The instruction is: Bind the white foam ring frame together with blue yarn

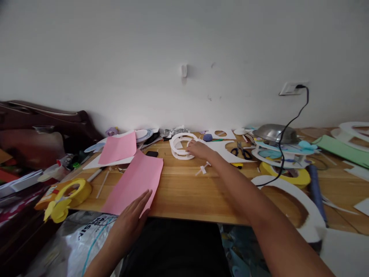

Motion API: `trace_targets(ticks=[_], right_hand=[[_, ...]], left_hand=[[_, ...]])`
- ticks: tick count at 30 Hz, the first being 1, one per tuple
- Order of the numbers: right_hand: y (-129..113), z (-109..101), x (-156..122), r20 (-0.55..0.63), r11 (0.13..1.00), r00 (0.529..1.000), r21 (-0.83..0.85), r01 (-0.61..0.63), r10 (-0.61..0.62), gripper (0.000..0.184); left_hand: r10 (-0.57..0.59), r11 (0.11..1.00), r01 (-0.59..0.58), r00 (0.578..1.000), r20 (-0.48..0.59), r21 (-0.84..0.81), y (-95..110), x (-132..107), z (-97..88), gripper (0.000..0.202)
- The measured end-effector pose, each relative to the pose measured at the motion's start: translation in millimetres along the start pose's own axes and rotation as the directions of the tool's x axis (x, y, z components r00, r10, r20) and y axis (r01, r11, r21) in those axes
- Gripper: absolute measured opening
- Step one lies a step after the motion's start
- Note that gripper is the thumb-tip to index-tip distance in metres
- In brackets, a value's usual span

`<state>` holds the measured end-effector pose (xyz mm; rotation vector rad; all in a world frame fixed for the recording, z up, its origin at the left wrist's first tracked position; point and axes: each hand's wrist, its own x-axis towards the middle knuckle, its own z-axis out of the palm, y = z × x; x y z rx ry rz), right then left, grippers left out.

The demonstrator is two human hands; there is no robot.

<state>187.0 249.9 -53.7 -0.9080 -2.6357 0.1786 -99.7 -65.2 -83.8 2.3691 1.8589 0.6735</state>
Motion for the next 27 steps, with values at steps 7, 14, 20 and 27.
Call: trace_targets(ticks=[7, 14, 20, 27], right_hand=[[-21, 16, -35, 0.01, 0.971, 0.996, -0.22, 0.089, -0.089, 0.026], [-39, 32, -52, -0.07, 0.946, 0.992, -0.315, 0.079, -0.106, 0.024], [-43, 37, -47, -0.094, 0.948, 0.99, -0.31, 0.072, -0.106, 0.019], [-42, 38, -44, -0.104, 0.976, 0.992, -0.212, 0.043, -0.067, 0.021]], left_hand=[[0.036, 0.995, -0.036, 0.999, -0.009, -0.091, 13, 7, 3.9, 0.052], [0.18, 0.951, -0.201, 0.978, -0.107, -0.233, 18, 13, 31.1, 0.054], [0.425, 0.875, -0.443, 0.896, -0.128, -0.195, 34, 7, 51.2, 0.064], [0.509, 0.829, -0.502, 0.86, -0.04, -0.245, 42, 1, 53.7, 0.074]])
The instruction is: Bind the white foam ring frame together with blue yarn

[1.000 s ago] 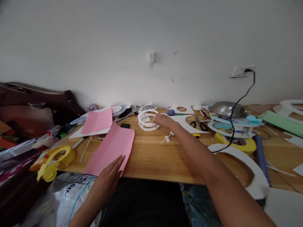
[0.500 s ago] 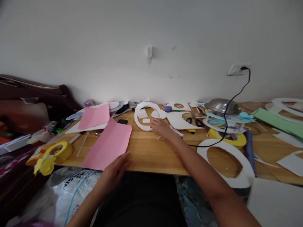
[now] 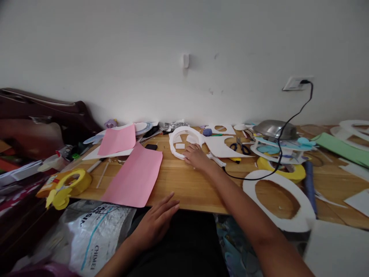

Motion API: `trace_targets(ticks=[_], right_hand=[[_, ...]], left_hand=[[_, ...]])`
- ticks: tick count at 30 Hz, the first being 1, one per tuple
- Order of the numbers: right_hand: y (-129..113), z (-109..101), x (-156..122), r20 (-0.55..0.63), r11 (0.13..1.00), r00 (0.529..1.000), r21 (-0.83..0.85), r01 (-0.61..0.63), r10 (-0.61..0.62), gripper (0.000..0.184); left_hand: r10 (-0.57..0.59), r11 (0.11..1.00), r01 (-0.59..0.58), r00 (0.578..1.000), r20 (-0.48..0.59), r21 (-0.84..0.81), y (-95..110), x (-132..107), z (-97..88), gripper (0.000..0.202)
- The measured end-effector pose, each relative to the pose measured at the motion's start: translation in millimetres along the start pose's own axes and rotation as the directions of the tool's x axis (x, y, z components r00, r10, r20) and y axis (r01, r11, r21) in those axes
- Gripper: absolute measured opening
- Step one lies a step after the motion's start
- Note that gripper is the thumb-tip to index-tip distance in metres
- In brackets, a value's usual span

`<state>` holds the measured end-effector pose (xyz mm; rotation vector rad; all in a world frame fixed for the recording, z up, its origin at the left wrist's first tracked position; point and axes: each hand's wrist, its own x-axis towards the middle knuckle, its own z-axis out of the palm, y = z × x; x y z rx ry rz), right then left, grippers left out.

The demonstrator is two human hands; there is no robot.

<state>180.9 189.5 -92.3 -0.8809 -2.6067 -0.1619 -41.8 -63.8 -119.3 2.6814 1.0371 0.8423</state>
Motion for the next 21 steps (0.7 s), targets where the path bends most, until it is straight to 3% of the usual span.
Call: trace_targets(ticks=[4, 7, 9, 11, 13, 15, 17, 21], right_hand=[[-1, -6, 4, -0.045, 0.991, 0.998, 0.125, -0.036, 0.042, 0.021], [-5, -24, 4, -0.094, 0.968, 0.993, 0.245, -0.052, 0.077, 0.019], [-10, -43, 1, -0.111, 0.943, 0.991, 0.331, -0.037, 0.077, 0.021], [-16, -67, -7, -0.113, 0.912, 0.991, 0.41, -0.016, 0.068, 0.025], [-21, -91, -18, -0.108, 0.885, 0.992, 0.466, -0.006, 0.064, 0.027], [-25, -112, -30, -0.099, 0.866, 0.993, 0.5, -0.001, 0.058, 0.028], [-30, -128, -39, -0.079, 0.844, 0.996, 0.537, 0.004, 0.045, 0.027], [-47, -151, -45, -0.032, 0.809, 0.999, 0.587, 0.008, 0.013, 0.021]], left_hand=[[-0.052, 0.993, 0.051, 0.999, -0.004, -0.104, 1, -2, -1.2, 0.073], [-0.246, 0.93, 0.227, 0.969, -0.031, -0.289, 4, -1, -0.4, 0.059], [-0.463, 0.773, 0.396, 0.886, -0.013, -0.496, 5, 3, 0.8, 0.045], [-0.64, 0.493, 0.469, 0.766, 0.061, -0.733, 5, 9, 1.1, 0.038], [-0.736, 0.198, 0.403, 0.663, 0.136, -0.894, 6, 18, -1.6, 0.042], [-0.788, 0.039, 0.29, 0.598, 0.149, -0.956, 7, 28, -8.5, 0.046], [-0.811, 0.036, 0.213, 0.577, 0.096, -0.976, 12, 37, -19.3, 0.047], [-0.78, 0.053, 0.101, 0.625, 0.022, -0.994, 29, 53, -43.6, 0.046]])
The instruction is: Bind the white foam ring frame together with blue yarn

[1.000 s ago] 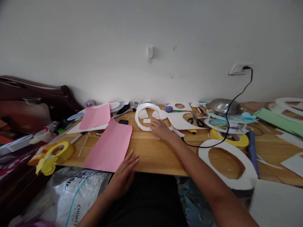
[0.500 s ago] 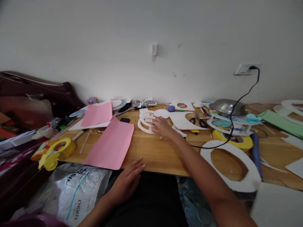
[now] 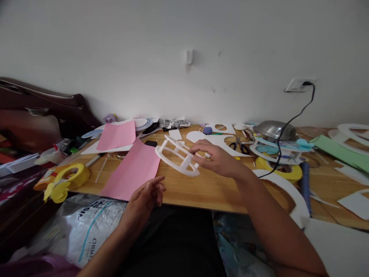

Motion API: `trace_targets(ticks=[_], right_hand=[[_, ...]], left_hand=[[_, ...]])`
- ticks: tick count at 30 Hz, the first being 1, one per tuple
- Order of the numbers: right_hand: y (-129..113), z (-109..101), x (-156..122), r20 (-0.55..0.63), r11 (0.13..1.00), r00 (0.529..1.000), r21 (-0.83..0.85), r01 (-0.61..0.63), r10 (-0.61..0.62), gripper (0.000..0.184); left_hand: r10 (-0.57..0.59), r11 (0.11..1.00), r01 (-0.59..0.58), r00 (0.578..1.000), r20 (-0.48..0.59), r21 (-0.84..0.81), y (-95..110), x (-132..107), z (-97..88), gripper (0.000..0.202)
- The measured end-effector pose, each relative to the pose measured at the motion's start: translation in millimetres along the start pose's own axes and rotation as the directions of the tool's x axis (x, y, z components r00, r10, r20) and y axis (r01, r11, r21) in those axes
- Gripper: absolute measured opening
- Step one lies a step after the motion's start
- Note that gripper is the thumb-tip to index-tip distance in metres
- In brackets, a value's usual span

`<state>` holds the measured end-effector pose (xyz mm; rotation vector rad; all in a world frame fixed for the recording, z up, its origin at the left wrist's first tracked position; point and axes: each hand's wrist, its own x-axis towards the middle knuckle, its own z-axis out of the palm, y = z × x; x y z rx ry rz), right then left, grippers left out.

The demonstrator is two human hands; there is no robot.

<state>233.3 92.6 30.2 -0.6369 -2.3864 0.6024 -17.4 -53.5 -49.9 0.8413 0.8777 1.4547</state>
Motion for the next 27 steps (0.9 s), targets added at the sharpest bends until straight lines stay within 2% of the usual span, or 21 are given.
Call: trace_targets(ticks=[3, 6, 9, 14, 16, 18, 19, 20, 21, 22, 23, 24, 25, 26, 27], right_hand=[[-23, 1, 4, 0.03, 0.999, 0.999, -0.03, 0.024, -0.023, 0.021], [-44, 6, 7, 0.049, 0.995, 0.997, -0.079, 0.06, -0.056, 0.022], [-59, 13, 8, 0.005, 0.983, 0.996, -0.163, 0.086, -0.086, 0.022], [-74, 19, 10, -0.028, 0.966, 0.989, -0.217, 0.137, -0.146, 0.023], [-83, 20, 7, -0.079, 0.96, 0.982, -0.239, 0.147, -0.17, 0.027], [-91, 25, -2, -0.209, 0.955, 0.957, -0.258, 0.145, -0.202, 0.035], [-95, 31, -9, -0.317, 0.958, 0.926, -0.26, 0.123, -0.205, 0.039], [-98, 40, -16, -0.452, 0.963, 0.868, -0.25, 0.098, -0.206, 0.041], [-100, 52, -25, -0.616, 0.974, 0.769, -0.222, 0.039, -0.171, 0.042], [-101, 67, -33, -0.794, 0.981, 0.591, -0.192, -0.028, -0.138, 0.041], [-101, 84, -42, -0.935, 0.98, 0.311, -0.194, -0.048, -0.17, 0.038], [-100, 103, -50, -0.982, 0.981, 0.034, -0.189, -0.035, -0.188, 0.034], [-99, 122, -58, -0.999, 0.999, 0.002, -0.035, -0.012, -0.035, 0.034], [-97, 139, -65, -0.97, 0.974, 0.095, 0.224, 0.006, 0.223, 0.034], [-95, 155, -72, -0.867, 0.894, 0.241, 0.447, -0.013, 0.437, 0.036]], left_hand=[[-0.051, 0.996, 0.054, 0.998, 0.044, -0.065, 13, -3, 15.2, 0.051], [-0.09, 0.99, 0.089, 0.996, 0.0, -0.111, 18, -1, 26.1, 0.044], [-0.075, 0.99, 0.066, 0.995, -0.068, -0.125, 20, 2, 31.9, 0.036], [-0.025, 0.993, 0.014, 0.995, -0.093, -0.118, 21, 1, 31.6, 0.038], [0.018, 0.994, -0.028, 0.996, -0.092, -0.11, 20, 0, 28.3, 0.035], [0.069, 0.99, -0.081, 0.992, -0.103, -0.114, 16, -1, 23.7, 0.035], [0.092, 0.987, -0.106, 0.989, -0.118, -0.119, 14, -1, 21.3, 0.035], [0.109, 0.984, -0.126, 0.984, -0.138, -0.125, 12, -1, 18.9, 0.034], [0.121, 0.981, -0.143, 0.98, -0.159, -0.132, 10, -2, 16.6, 0.034], [0.129, 0.978, -0.155, 0.975, -0.179, -0.138, 7, -3, 14.6, 0.033], [0.135, 0.976, -0.165, 0.972, -0.194, -0.145, 5, -4, 13.0, 0.032], [0.137, 0.974, -0.169, 0.969, -0.204, -0.151, 4, -5, 11.6, 0.032], [0.138, 0.972, -0.173, 0.968, -0.211, -0.156, 2, -6, 10.6, 0.032], [0.139, 0.971, -0.176, 0.966, -0.217, -0.159, 0, -7, 9.9, 0.032], [0.141, 0.971, -0.179, 0.965, -0.222, -0.16, -1, -8, 9.4, 0.033]])
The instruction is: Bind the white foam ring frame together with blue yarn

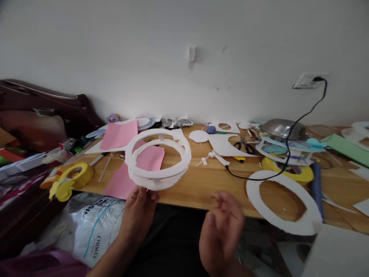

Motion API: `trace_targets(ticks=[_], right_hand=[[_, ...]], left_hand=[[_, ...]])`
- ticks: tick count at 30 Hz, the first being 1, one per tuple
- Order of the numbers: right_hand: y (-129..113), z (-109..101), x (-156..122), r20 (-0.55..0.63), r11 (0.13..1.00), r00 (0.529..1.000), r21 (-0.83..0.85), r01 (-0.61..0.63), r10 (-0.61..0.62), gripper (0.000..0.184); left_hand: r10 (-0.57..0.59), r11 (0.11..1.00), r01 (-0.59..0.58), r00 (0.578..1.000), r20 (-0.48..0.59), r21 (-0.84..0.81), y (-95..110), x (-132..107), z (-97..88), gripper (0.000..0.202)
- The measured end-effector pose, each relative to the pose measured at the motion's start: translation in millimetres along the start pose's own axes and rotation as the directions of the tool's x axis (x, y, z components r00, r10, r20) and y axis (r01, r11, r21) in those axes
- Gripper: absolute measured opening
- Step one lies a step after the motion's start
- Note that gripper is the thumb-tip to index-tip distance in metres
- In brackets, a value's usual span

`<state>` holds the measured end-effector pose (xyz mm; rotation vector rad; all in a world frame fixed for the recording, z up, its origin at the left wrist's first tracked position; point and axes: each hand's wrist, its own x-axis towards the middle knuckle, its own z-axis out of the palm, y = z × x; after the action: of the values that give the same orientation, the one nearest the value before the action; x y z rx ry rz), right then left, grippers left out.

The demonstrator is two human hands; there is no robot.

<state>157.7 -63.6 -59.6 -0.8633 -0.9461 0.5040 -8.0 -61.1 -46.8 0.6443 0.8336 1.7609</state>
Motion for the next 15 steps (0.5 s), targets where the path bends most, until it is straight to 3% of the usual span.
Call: trace_targets(ticks=[2, 5, 11, 15], right_hand=[[14, -5, -20, 0.181, 0.956, 0.94, -0.012, -0.293, 0.29, 0.033], [28, -6, -29, 0.315, 0.871, 0.815, -0.088, -0.484, 0.485, 0.031], [46, 2, -22, 0.294, 0.821, 0.773, -0.085, -0.564, 0.562, 0.026], [58, 1, -23, 0.39, 0.876, 0.788, -0.142, -0.461, 0.477, 0.029]], left_hand=[[0.0, 1.0, 0.0, 1.0, -0.005, 0.007, -3, -1, -1.5, 0.035], [-0.021, 0.999, 0.021, 1.0, 0.0, 0.024, -11, -2, -4.1, 0.04], [-0.114, 0.991, 0.111, 0.993, 0.03, 0.078, -33, -6, -19.2, 0.043], [-0.182, 0.973, 0.17, 0.981, 0.071, 0.154, -44, -7, -29.3, 0.044]])
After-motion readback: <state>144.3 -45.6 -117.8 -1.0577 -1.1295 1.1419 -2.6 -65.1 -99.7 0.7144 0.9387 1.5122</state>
